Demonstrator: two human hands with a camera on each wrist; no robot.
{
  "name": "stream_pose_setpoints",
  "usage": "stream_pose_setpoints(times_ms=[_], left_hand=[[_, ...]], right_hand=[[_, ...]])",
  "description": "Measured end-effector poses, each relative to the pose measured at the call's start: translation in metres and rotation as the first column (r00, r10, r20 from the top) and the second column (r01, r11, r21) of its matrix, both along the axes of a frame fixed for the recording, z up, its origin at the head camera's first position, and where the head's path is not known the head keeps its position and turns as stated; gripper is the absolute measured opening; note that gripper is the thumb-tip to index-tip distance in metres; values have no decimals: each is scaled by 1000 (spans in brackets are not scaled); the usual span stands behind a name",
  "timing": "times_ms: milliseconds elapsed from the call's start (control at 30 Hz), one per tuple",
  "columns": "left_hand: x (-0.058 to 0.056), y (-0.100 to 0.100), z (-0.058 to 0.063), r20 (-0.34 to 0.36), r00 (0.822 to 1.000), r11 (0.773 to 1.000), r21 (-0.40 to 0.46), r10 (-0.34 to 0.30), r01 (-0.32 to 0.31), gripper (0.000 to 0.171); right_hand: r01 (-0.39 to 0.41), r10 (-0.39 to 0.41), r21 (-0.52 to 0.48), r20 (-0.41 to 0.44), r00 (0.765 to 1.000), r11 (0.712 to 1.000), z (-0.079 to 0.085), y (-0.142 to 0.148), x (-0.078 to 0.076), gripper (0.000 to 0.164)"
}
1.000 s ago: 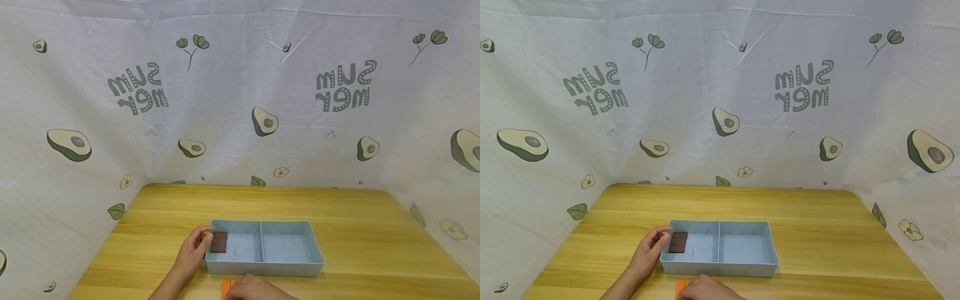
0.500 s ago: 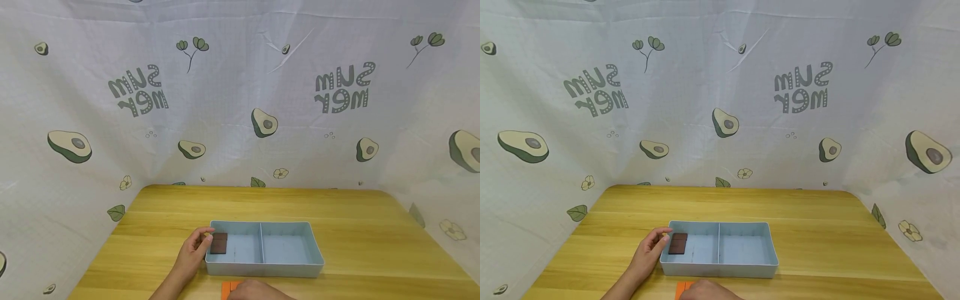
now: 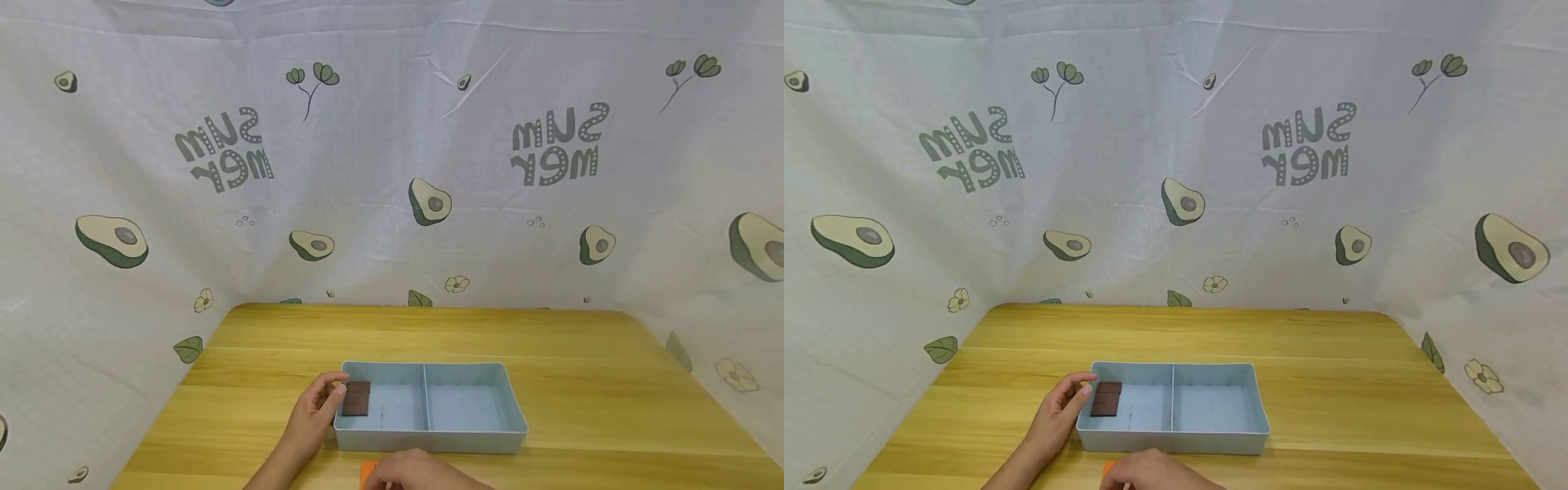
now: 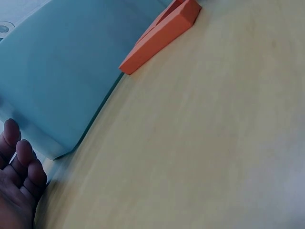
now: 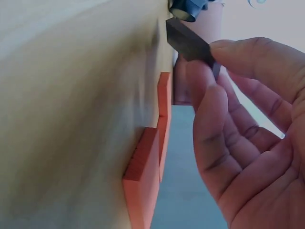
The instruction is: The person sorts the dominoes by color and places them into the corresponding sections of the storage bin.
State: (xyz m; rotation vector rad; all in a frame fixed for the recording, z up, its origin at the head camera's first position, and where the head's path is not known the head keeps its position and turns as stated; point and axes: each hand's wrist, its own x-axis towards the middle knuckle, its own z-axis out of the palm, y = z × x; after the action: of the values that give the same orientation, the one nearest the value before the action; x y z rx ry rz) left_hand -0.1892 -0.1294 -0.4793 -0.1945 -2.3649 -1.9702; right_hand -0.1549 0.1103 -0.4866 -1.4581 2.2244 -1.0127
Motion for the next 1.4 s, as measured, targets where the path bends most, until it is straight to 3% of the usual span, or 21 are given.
stream_pose_setpoints(times_ms=[100,167,333,567,733,1067,1267,1333,1400], left_hand=[[0,0,0,0,1000,1000,-1,7,-7,22],[0,-1,0,-1,1000,1000,-2,6,-6,22],[0,-3,0,-4,1000,1000,-4,-1,1,22],[-1,-5,0,-14,1000,1000,0,4,-4,23],[-2,-6,0,-27,1000,1000,7,7,-7,20],[-2,-5,0,-7,1000,1000,6,-3,3,20],[-2,-3,-2,-9,1000,1000,1,-7,7,22],[-3,-2,-2,-7,1000,1000,5,-11,11,22],[-3,-1,-2,-4,1000,1000,10,-12,13,22]], right_hand=[[10,-5,-56,100,995,998,33,-2,10,19],[40,-21,-93,203,979,995,59,-4,19,19],[171,-113,-126,376,920,977,79,-7,19,23],[304,-230,-165,358,905,938,100,-19,18,21],[407,-331,-205,324,886,890,116,-16,15,22],[594,-483,-279,377,790,755,142,-5,-1,27],[702,-565,-284,435,701,653,139,-7,-20,28],[726,-585,-267,449,675,633,135,-9,-26,27],[736,-600,-240,449,662,633,129,-11,-32,26]])
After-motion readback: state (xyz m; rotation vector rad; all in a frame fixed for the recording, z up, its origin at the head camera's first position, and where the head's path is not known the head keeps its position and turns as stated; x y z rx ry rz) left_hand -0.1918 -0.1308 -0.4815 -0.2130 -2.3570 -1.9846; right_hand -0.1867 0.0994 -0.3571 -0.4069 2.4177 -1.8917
